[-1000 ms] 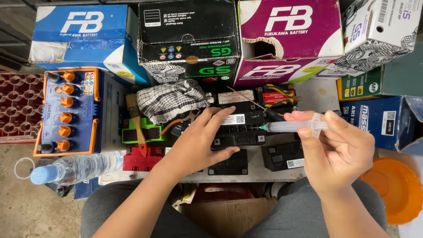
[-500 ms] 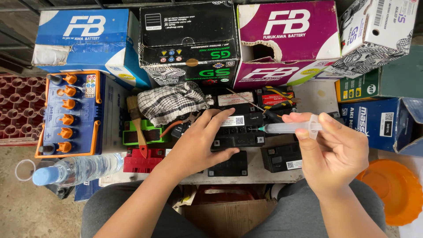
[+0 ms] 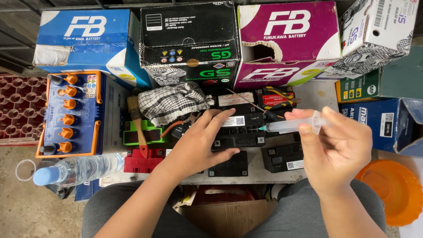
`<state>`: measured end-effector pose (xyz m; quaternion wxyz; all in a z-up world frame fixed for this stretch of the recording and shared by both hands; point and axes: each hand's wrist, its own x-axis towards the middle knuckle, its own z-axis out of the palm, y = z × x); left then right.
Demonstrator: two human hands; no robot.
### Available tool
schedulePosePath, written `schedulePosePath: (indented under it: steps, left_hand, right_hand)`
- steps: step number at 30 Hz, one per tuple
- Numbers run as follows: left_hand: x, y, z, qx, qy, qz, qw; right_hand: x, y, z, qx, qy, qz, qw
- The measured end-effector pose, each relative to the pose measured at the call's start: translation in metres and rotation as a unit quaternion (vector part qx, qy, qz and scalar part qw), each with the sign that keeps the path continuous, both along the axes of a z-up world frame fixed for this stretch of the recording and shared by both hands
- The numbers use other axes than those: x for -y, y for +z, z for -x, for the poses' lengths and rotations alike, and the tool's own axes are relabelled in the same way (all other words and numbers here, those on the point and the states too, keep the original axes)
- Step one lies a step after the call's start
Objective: Filling battery cells with liquid using a syringe
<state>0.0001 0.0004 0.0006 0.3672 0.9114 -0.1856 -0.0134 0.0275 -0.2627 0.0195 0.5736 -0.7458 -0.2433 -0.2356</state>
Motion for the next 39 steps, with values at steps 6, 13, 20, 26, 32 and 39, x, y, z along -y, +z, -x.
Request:
schedulePosePath:
  steps: [6, 13, 20, 26, 32, 39]
  left_hand:
    - [0.0, -0.002, -0.001, 0.009, -0.005, 0.007, 1.0]
    - [-0.001, -0.001, -0.001, 0.003, -0.001, 0.006, 1.0]
    - [0.0, -0.001, -0.001, -0.008, 0.002, 0.006, 1.0]
    - [-0.001, -0.002, -0.001, 0.012, -0.009, 0.02, 1.0]
    - [0.001, -0.002, -0.001, 0.001, -0.01, 0.03, 1.0]
    - [0.008, -0.001, 0.002, -0.019, 0.015, 0.035, 0.999]
  right_hand:
    - [-0.005, 0.009, 0.0, -0.03, -0.013, -0.011, 0.999]
    - [-0.005, 0.011, 0.003, -0.036, -0.013, -0.017, 0.999]
    - [-0.003, 0.012, 0.003, -0.029, -0.027, -0.031, 0.999]
    - [0.001, 0.015, 0.006, -0.018, -0.036, -0.025, 0.999]
    - [0.01, 0.017, 0.009, -0.007, -0.047, -0.039, 0.998]
    - [0.016, 0.017, 0.018, 0.014, -0.029, -0.065, 0.997]
